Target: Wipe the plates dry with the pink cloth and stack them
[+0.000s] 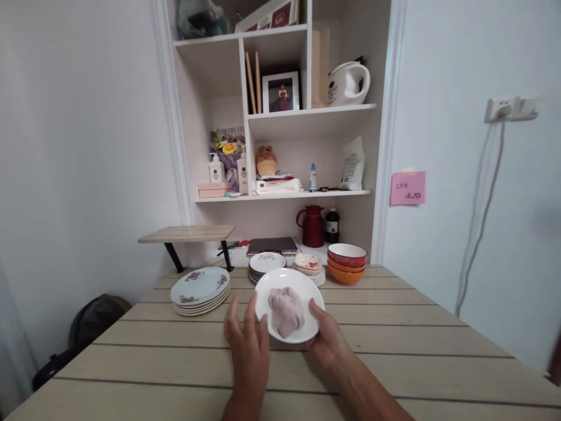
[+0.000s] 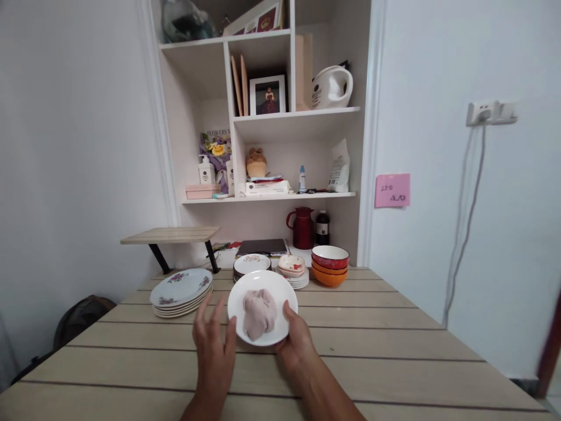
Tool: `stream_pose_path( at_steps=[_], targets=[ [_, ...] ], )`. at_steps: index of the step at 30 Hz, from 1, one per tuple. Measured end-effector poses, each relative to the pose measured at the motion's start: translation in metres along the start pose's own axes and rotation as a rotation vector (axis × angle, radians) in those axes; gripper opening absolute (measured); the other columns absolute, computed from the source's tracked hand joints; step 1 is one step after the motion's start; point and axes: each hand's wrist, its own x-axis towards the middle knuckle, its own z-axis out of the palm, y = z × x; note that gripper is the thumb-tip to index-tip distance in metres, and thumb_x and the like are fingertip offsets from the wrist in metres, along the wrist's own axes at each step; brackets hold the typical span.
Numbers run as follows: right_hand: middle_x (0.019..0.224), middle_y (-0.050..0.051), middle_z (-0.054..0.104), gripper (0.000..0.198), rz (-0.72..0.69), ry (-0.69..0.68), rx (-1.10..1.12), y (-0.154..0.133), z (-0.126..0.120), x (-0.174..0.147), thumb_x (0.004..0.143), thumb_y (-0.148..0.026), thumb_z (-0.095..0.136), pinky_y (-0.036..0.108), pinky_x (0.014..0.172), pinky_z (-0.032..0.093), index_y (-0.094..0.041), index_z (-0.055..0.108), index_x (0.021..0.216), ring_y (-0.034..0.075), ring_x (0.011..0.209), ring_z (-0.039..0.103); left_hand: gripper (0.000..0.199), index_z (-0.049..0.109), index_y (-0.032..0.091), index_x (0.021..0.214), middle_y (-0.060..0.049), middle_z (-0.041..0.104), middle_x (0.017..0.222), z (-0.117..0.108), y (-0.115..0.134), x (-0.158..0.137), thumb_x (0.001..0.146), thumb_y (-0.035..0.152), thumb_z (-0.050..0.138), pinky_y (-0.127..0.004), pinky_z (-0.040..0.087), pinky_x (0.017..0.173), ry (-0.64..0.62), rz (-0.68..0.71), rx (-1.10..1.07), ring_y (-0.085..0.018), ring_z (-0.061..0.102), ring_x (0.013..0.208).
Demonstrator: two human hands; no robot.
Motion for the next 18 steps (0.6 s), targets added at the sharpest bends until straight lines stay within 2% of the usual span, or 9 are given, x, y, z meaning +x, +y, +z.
stream_pose_path(
  at_steps=[3, 6, 9, 11, 14, 16, 18],
  targets=[
    [0.093, 0.014, 0.076, 0.057, -0.024, -0.010, -0.022, -0.009, 0.002, -0.003, 0.087, -0.038, 0.057, 0.040, 0.079, 0.056, -0.007, 0.047, 0.134, 0.027, 0.083, 0.072, 0.049, 0.047, 0.030, 0.134, -0.010, 0.040, 0.144, 0.001, 0.006, -0.004, 0.088, 0.016, 0.053, -0.050, 0.035, 0.108, -0.151, 0.284, 0.066, -0.027, 0.036, 0.135],
    [0.095, 0.015, 0.076, 0.056, -0.053, 0.000, -0.096, -0.014, 0.002, -0.005, 0.084, -0.041, 0.060, 0.037, 0.072, 0.056, -0.006, 0.053, 0.128, 0.027, 0.081, 0.072, 0.050, 0.048, 0.028, 0.131, -0.008, 0.048, 0.141, 0.004, 0.009, -0.005, 0.085, 0.012, 0.056, -0.051, 0.038, 0.107, -0.266, 0.422, 0.100, -0.026, 0.040, 0.134],
    [0.092, 0.014, 0.076, 0.053, -0.025, 0.024, -0.229, -0.012, 0.001, -0.007, 0.082, -0.046, 0.062, 0.034, 0.063, 0.054, -0.007, 0.061, 0.117, 0.024, 0.071, 0.071, 0.043, 0.055, 0.025, 0.119, -0.009, 0.050, 0.142, 0.005, 0.010, -0.005, 0.080, 0.009, 0.061, -0.056, 0.036, 0.107, -0.313, 0.429, 0.126, -0.029, 0.041, 0.134],
    [0.088, 0.014, 0.076, 0.048, 0.007, -0.038, -0.276, -0.008, 0.002, -0.008, 0.083, -0.046, 0.062, 0.030, 0.059, 0.052, -0.007, 0.065, 0.110, 0.021, 0.065, 0.070, 0.043, 0.055, 0.024, 0.118, -0.009, 0.051, 0.141, 0.005, 0.010, -0.004, 0.079, 0.007, 0.061, -0.057, 0.034, 0.108, -0.342, 0.457, 0.112, -0.028, 0.042, 0.134],
    [0.085, 0.014, 0.076, 0.042, 0.001, -0.164, -0.293, -0.001, 0.004, -0.012, 0.083, -0.043, 0.063, 0.027, 0.060, 0.052, -0.006, 0.067, 0.104, 0.019, 0.065, 0.069, 0.049, 0.049, 0.022, 0.124, -0.008, 0.055, 0.138, 0.006, 0.006, -0.002, 0.079, 0.004, 0.057, -0.050, 0.036, 0.108, -0.398, 0.503, 0.070, -0.024, 0.046, 0.131],
    [0.088, 0.015, 0.076, 0.043, 0.007, -0.202, -0.330, 0.003, 0.005, -0.015, 0.083, -0.043, 0.064, 0.028, 0.065, 0.053, -0.006, 0.067, 0.104, 0.020, 0.069, 0.070, 0.048, 0.047, 0.022, 0.124, -0.009, 0.058, 0.135, 0.006, 0.002, -0.001, 0.080, 0.004, 0.055, -0.049, 0.035, 0.108, -0.390, 0.432, 0.082, -0.022, 0.049, 0.128],
    [0.094, 0.016, 0.076, 0.046, 0.043, -0.234, -0.390, 0.006, 0.006, -0.019, 0.083, -0.045, 0.063, 0.030, 0.069, 0.053, -0.006, 0.067, 0.107, 0.022, 0.074, 0.071, 0.041, 0.050, 0.021, 0.119, -0.010, 0.061, 0.129, 0.005, -0.003, 0.001, 0.081, 0.008, 0.056, -0.051, 0.031, 0.109, -0.322, 0.271, 0.128, -0.023, 0.054, 0.122]
  ],
)
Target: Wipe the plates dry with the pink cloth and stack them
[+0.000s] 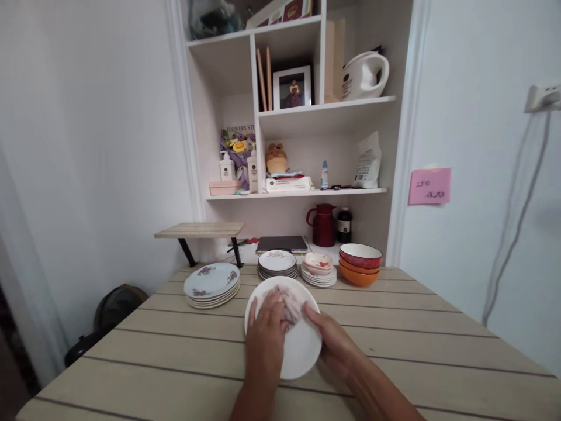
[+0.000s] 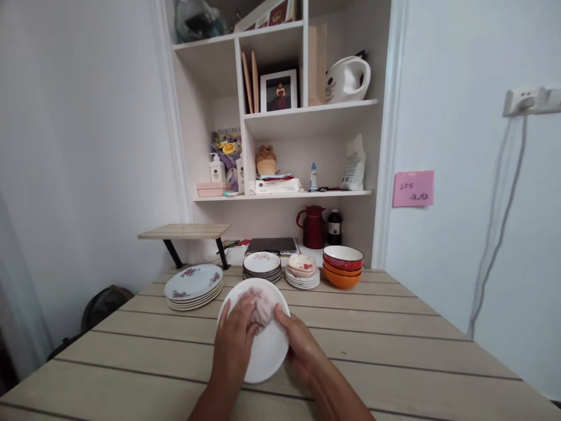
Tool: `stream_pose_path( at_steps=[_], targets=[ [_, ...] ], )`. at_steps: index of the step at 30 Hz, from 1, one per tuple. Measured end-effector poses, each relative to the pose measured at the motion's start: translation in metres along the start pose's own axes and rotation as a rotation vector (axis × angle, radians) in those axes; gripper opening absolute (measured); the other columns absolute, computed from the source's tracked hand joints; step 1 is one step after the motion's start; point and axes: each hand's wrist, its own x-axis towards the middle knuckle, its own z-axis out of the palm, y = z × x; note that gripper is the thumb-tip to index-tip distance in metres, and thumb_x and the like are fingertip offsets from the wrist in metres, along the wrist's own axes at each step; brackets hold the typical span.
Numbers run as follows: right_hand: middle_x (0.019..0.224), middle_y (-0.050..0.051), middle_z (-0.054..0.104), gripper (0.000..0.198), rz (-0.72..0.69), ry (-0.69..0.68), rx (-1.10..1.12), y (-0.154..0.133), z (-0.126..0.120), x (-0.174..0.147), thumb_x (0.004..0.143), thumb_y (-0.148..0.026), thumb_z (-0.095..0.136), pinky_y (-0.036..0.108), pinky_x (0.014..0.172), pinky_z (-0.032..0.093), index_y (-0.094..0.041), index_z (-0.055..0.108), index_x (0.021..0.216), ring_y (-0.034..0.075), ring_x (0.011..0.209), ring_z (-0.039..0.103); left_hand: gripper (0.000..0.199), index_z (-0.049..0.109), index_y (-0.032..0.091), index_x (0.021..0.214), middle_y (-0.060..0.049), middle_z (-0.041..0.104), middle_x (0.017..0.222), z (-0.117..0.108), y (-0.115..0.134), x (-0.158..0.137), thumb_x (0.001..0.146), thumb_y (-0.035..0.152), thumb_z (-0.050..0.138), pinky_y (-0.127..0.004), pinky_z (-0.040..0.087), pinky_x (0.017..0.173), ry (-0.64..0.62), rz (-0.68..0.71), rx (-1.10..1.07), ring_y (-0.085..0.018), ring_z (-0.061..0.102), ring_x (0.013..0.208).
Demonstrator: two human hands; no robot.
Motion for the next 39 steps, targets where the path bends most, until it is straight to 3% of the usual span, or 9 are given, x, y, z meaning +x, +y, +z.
stream_pose_path(
  at_steps=[4, 8, 14, 19, 26, 29, 32, 35, 39],
  targets=[
    [0.096, 0.018, 0.075, 0.046, 0.071, -0.053, -0.046, 0.005, 0.005, -0.005, 0.082, -0.043, 0.064, 0.034, 0.072, 0.054, -0.005, 0.066, 0.108, 0.025, 0.079, 0.072, 0.018, 0.056, 0.020, 0.091, -0.012, 0.063, 0.115, -0.006, -0.012, 0.002, 0.075, 0.019, 0.064, -0.056, 0.027, 0.107, 0.172, -0.451, -0.006, -0.030, 0.054, 0.113],
    [0.094, 0.017, 0.076, 0.046, 0.075, 0.041, -0.005, 0.004, 0.004, -0.004, 0.082, -0.042, 0.063, 0.036, 0.074, 0.055, -0.005, 0.064, 0.110, 0.027, 0.079, 0.072, 0.022, 0.049, 0.022, 0.068, -0.004, 0.056, 0.090, -0.009, -0.022, 0.005, 0.062, 0.015, 0.068, -0.048, 0.032, 0.103, 0.325, -0.917, -0.485, -0.027, 0.052, 0.103],
    [0.092, 0.017, 0.076, 0.056, 0.050, 0.142, 0.080, -0.010, -0.012, 0.001, 0.082, -0.042, 0.064, 0.038, 0.077, 0.056, -0.004, 0.056, 0.122, 0.028, 0.081, 0.072, 0.033, 0.047, 0.025, 0.098, -0.001, 0.059, 0.091, -0.005, -0.028, 0.007, 0.069, 0.024, 0.063, -0.033, 0.047, 0.077, 0.482, -1.207, -0.964, -0.017, 0.059, 0.082],
    [0.093, 0.020, 0.075, 0.068, 0.063, 0.105, 0.051, -0.020, -0.022, -0.001, 0.078, -0.045, 0.068, 0.041, 0.074, 0.056, -0.002, 0.051, 0.128, 0.032, 0.081, 0.072, 0.031, 0.060, 0.017, 0.092, -0.007, 0.069, 0.088, -0.013, -0.024, 0.008, 0.063, 0.028, 0.063, -0.033, 0.052, 0.067, 0.328, -1.300, -1.578, -0.020, 0.066, 0.076],
    [0.090, 0.021, 0.075, 0.067, 0.079, 0.196, -0.031, -0.032, -0.026, -0.005, 0.077, -0.043, 0.069, 0.040, 0.072, 0.057, -0.003, 0.052, 0.128, 0.031, 0.080, 0.073, 0.034, 0.067, 0.015, 0.087, -0.007, 0.072, 0.093, -0.019, -0.020, 0.009, 0.054, 0.015, 0.060, -0.027, 0.052, 0.075, 0.262, -1.262, -1.891, -0.019, 0.067, 0.085],
    [0.087, 0.020, 0.076, 0.065, 0.052, 0.213, -0.116, -0.035, -0.024, -0.009, 0.075, -0.042, 0.070, 0.039, 0.063, 0.057, -0.004, 0.053, 0.126, 0.031, 0.074, 0.073, 0.048, 0.066, 0.017, 0.101, -0.005, 0.071, 0.099, -0.023, -0.016, 0.009, 0.054, 0.010, 0.061, -0.026, 0.051, 0.073, 0.195, -1.202, -1.953, -0.019, 0.067, 0.089],
    [0.088, 0.018, 0.076, 0.063, 0.013, 0.204, -0.193, -0.035, -0.021, -0.013, 0.074, -0.042, 0.071, 0.036, 0.055, 0.056, -0.008, 0.055, 0.125, 0.029, 0.069, 0.072, 0.037, 0.064, 0.017, 0.105, -0.007, 0.070, 0.099, -0.027, -0.013, 0.009, 0.069, 0.029, 0.068, -0.028, 0.052, 0.074, 0.127, -1.209, -1.966, -0.020, 0.067, 0.088],
    [0.093, 0.018, 0.075, 0.060, 0.018, 0.126, -0.235, -0.035, -0.020, -0.017, 0.075, -0.042, 0.070, 0.037, 0.060, 0.057, -0.010, 0.056, 0.124, 0.029, 0.072, 0.072, 0.042, 0.062, 0.018, 0.103, -0.007, 0.070, 0.091, -0.027, -0.012, 0.009, 0.074, 0.048, 0.070, -0.028, 0.052, 0.073, 0.094, -1.252, -1.844, -0.020, 0.068, 0.085],
    [0.095, 0.018, 0.075, 0.059, 0.001, 0.020, -0.235, -0.034, -0.018, -0.018, 0.075, -0.042, 0.070, 0.038, 0.067, 0.057, -0.008, 0.057, 0.122, 0.029, 0.076, 0.072, 0.070, 0.048, 0.030, 0.129, -0.004, 0.070, 0.099, -0.024, -0.010, 0.009, 0.068, 0.041, 0.079, -0.027, 0.052, 0.078, 0.074, -1.224, -1.643, -0.017, 0.068, 0.087]
  ],
)
